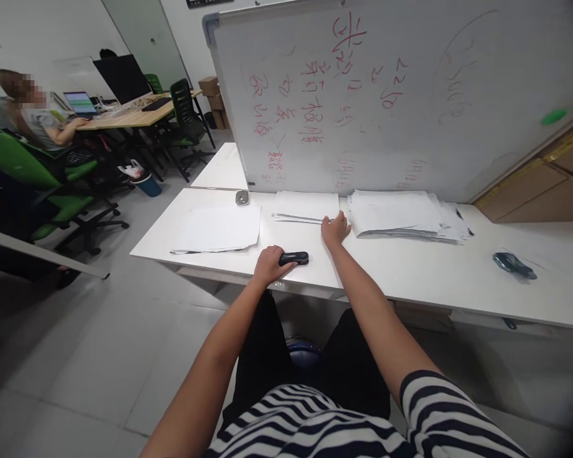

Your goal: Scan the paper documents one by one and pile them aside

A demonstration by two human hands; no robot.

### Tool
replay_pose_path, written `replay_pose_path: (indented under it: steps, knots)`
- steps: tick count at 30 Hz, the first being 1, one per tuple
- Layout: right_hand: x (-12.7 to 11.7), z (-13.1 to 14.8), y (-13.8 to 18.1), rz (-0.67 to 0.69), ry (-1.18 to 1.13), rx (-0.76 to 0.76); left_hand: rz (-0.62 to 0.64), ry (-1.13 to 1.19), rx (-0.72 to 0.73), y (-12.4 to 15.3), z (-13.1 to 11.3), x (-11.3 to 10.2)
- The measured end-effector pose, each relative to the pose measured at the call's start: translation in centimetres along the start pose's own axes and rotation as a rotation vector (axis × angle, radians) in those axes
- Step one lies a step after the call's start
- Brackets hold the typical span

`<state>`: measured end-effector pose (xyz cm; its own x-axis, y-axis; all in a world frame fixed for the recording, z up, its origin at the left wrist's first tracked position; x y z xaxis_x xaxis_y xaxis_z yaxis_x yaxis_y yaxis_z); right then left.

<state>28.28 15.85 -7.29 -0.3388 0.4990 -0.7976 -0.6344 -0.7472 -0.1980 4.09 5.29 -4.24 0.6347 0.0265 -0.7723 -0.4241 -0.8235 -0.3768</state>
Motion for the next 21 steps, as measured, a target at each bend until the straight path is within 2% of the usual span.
replay_pose_path:
  steps: [15,18,21]
  knots:
    - [0.0,0.2,0.6,0.03,0.082,-0.098,-0.012,-0.007,0.008,0.0,-0.1,0.0]
    - [-1.1,0.5,1.3,-0.037,0.099,-0.167,-0.016,-0.019,0.003,0.0,0.1,0.1]
    - [-3.2,-0.4,2.4,-0.167,0.108,-0.317,-0.013,-0.022,0.001,0.0,0.2,0.1]
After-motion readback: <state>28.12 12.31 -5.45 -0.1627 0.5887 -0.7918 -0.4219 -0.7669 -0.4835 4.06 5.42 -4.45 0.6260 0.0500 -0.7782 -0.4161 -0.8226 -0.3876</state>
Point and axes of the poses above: each hand's wrist, its own y-axis away from the middle knuckle, its own x-axis out of the palm, z = x × y, the point moved 2 cm from there along -y, towards the middle knuckle, and after that the axes turned 14 degrees about y, right-handed, at the moved point
